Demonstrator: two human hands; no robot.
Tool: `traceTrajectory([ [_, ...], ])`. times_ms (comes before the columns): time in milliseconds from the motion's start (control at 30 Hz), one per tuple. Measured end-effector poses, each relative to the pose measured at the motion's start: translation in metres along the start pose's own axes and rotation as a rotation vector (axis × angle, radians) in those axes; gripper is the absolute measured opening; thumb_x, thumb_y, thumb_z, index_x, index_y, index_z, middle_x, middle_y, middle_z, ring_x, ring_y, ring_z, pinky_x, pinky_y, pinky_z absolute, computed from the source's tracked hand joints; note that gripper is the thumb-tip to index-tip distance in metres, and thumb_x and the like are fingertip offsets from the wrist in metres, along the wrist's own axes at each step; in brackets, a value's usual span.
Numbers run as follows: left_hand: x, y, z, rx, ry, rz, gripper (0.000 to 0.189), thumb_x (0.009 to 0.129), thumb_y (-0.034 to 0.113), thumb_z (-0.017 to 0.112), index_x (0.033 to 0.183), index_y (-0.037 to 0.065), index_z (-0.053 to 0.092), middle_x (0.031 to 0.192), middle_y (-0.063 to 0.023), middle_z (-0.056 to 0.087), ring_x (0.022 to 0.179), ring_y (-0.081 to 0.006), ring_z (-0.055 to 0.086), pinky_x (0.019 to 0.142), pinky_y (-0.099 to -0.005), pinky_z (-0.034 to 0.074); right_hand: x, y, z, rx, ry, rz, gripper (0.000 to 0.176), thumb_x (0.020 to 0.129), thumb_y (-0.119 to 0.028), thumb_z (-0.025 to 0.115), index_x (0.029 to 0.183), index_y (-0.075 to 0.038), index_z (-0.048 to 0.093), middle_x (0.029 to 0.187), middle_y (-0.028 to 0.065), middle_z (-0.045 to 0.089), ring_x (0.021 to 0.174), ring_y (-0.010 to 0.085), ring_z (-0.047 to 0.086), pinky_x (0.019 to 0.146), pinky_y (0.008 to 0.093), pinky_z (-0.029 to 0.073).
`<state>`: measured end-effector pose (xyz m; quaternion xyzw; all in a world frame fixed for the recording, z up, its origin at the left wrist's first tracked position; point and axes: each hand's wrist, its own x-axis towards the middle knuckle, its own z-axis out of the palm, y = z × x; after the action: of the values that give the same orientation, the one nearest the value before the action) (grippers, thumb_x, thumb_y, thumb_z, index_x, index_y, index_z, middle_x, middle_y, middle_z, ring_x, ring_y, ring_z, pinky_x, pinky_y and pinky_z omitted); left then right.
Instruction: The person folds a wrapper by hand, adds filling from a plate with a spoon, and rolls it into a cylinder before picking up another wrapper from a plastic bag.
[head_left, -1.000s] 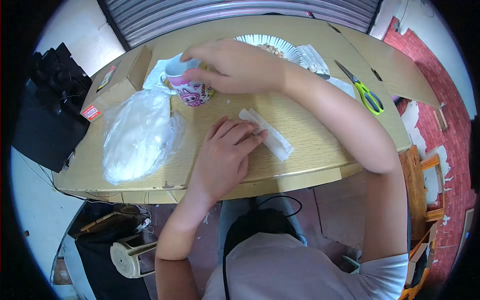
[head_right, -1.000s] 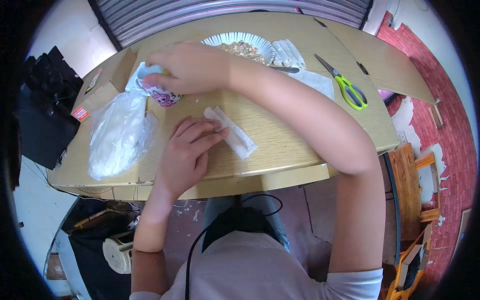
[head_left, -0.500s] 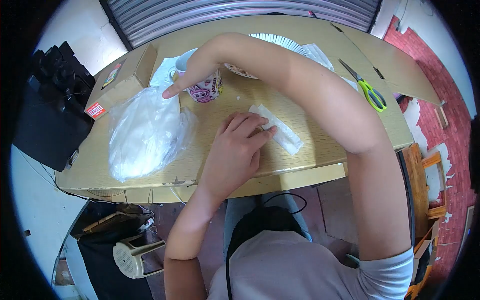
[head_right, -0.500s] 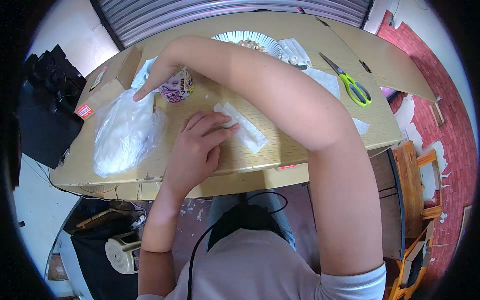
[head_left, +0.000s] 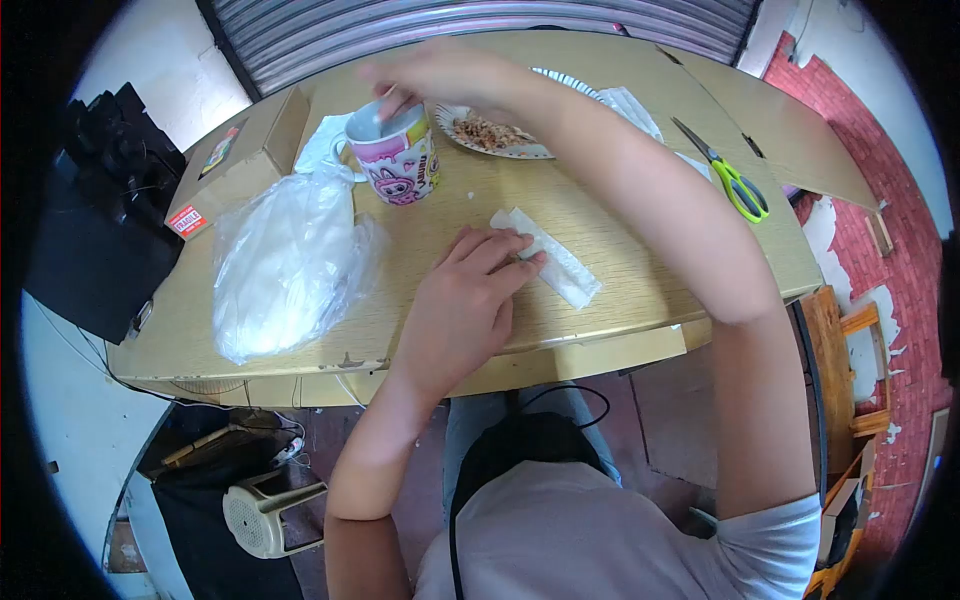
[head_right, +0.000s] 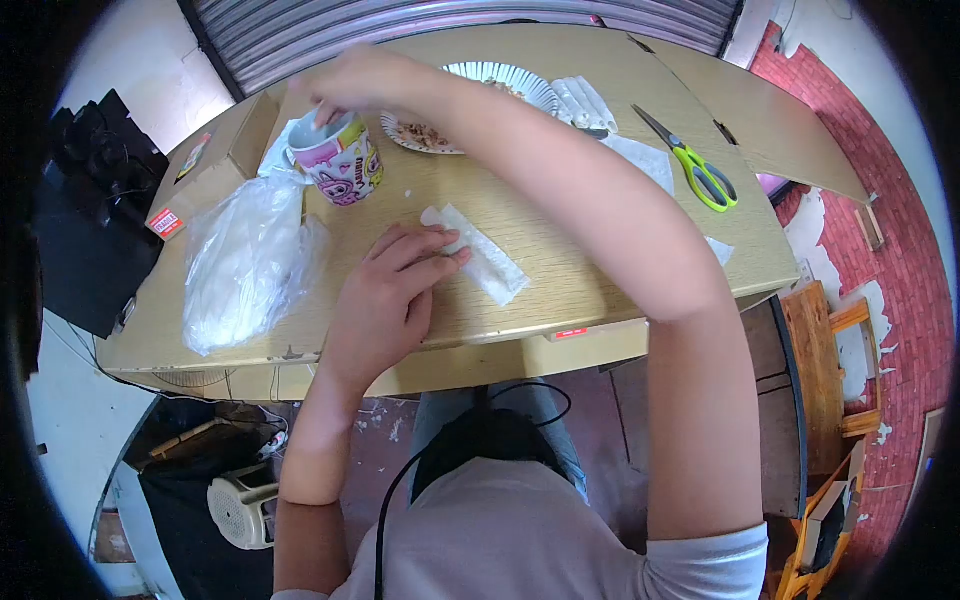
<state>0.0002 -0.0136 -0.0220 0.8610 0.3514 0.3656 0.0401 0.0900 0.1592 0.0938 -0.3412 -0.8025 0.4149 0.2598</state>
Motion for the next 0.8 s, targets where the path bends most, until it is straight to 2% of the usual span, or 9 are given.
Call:
traceTrajectory([
  [133, 0.001, 0.002, -0.002, -0.007, -0.011, -0.009, 0.042, 0.076, -0.009, 0.06, 0.113, 0.004, 0.074, 0.12, -0.0128, 0.069, 0.116, -0.0354, 0.063, 0.104, -0.0462, 0.052, -0.07, 0.017, -0.022, 0.648, 0.188, 0.173, 0.055, 0.108, -0.049, 0.05, 0.127, 0.0, 0.061, 0.119, 0.015, 0.074, 0.117, 0.0235, 0.067, 0.102, 0.0363, 0.048],
  [300, 0.0, 0.001, 0.001, -0.017, -0.009, -0.016, 0.04, 0.077, -0.008, 0.06, 0.112, 0.005, 0.075, 0.119, -0.013, 0.069, 0.114, -0.0357, 0.064, 0.103, -0.0457, 0.052, -0.168, 0.05, -0.017, 0.865, 0.222, 0.294, 0.053, 0.113, -0.044, 0.038, 0.131, 0.002, 0.057, 0.119, 0.0178, 0.073, 0.119, 0.0246, 0.066, 0.107, 0.0389, 0.047],
  [400, 0.001, 0.004, -0.002, -0.012, -0.017, -0.029, 0.04, 0.078, -0.008, 0.06, 0.112, 0.005, 0.076, 0.119, -0.013, 0.07, 0.114, -0.0363, 0.065, 0.104, -0.0461, 0.051, -0.197, 0.073, -0.003, 0.752, 0.17, 0.237, 0.055, 0.114, -0.043, 0.035, 0.138, 0.004, 0.051, 0.118, 0.0192, 0.072, 0.123, 0.0253, 0.063, 0.113, 0.0393, 0.042],
  [467, 0.001, 0.005, -0.002, -0.014, -0.014, -0.049, 0.039, 0.079, -0.008, 0.06, 0.112, 0.005, 0.076, 0.12, -0.0128, 0.07, 0.116, -0.0366, 0.064, 0.106, -0.0473, 0.05, -0.206, 0.079, 0.006, 0.37, 0.196, 0.119, 0.055, 0.115, -0.042, 0.032, 0.143, 0.003, 0.048, 0.119, 0.0185, 0.072, 0.129, 0.0258, 0.06, 0.116, 0.038, 0.037],
  [500, 0.0, 0.004, -0.002, -0.016, -0.016, -0.052, 0.039, 0.079, -0.008, 0.06, 0.112, 0.005, 0.076, 0.12, -0.0128, 0.07, 0.116, -0.0366, 0.064, 0.106, -0.0473, 0.05, -0.209, 0.079, 0.009, 0.372, 0.195, 0.123, 0.055, 0.115, -0.042, 0.032, 0.143, 0.003, 0.048, 0.119, 0.0185, 0.072, 0.129, 0.0258, 0.06, 0.116, 0.038, 0.037],
  [567, 0.0, 0.002, -0.001, 0.025, -0.024, -0.016, 0.034, 0.079, -0.003, 0.064, 0.111, 0.003, 0.073, 0.119, -0.0123, 0.066, 0.116, -0.0346, 0.062, 0.109, -0.05, 0.048, -0.211, 0.075, 0.014, 0.078, 0.176, -0.028, 0.05, 0.115, -0.037, 0.035, 0.144, 0.001, 0.048, 0.124, 0.0181, 0.072, 0.124, 0.028, 0.064, 0.112, 0.0385, 0.042],
  [700, 0.0, 0.004, -0.003, 0.055, -0.03, -0.012, 0.035, 0.079, -0.003, 0.064, 0.112, 0.003, 0.072, 0.119, -0.0123, 0.066, 0.116, -0.0348, 0.062, 0.111, -0.0518, 0.047, -0.218, 0.061, 0.016, -0.206, 0.115, 0.049, 0.043, 0.113, -0.029, 0.04, 0.144, -0.001, 0.049, 0.128, 0.0172, 0.071, 0.121, 0.0346, 0.067, 0.106, 0.0426, 0.048],
  [767, 0.0, 0.004, -0.002, 0.032, -0.027, -0.01, 0.036, 0.079, -0.003, 0.065, 0.113, 0.003, 0.072, 0.119, -0.0124, 0.066, 0.117, -0.0347, 0.061, 0.111, -0.0516, 0.046, -0.223, 0.069, 0.015, -0.46, 0.121, -0.254, 0.041, 0.109, -0.028, 0.049, 0.137, 0.002, 0.052, 0.114, 0.023, 0.072, 0.103, 0.0444, 0.069, 0.09, 0.0505, 0.054],
  [800, 0.0, 0.004, -0.002, 0.032, -0.026, -0.009, 0.036, 0.079, -0.003, 0.065, 0.113, 0.003, 0.072, 0.119, -0.0124, 0.066, 0.117, -0.0347, 0.061, 0.111, -0.0516, 0.046, -0.226, 0.069, 0.01, -0.461, 0.121, -0.254, 0.041, 0.109, -0.028, 0.049, 0.137, 0.002, 0.052, 0.114, 0.023, 0.072, 0.103, 0.0444, 0.069, 0.09, 0.0505, 0.054],
])
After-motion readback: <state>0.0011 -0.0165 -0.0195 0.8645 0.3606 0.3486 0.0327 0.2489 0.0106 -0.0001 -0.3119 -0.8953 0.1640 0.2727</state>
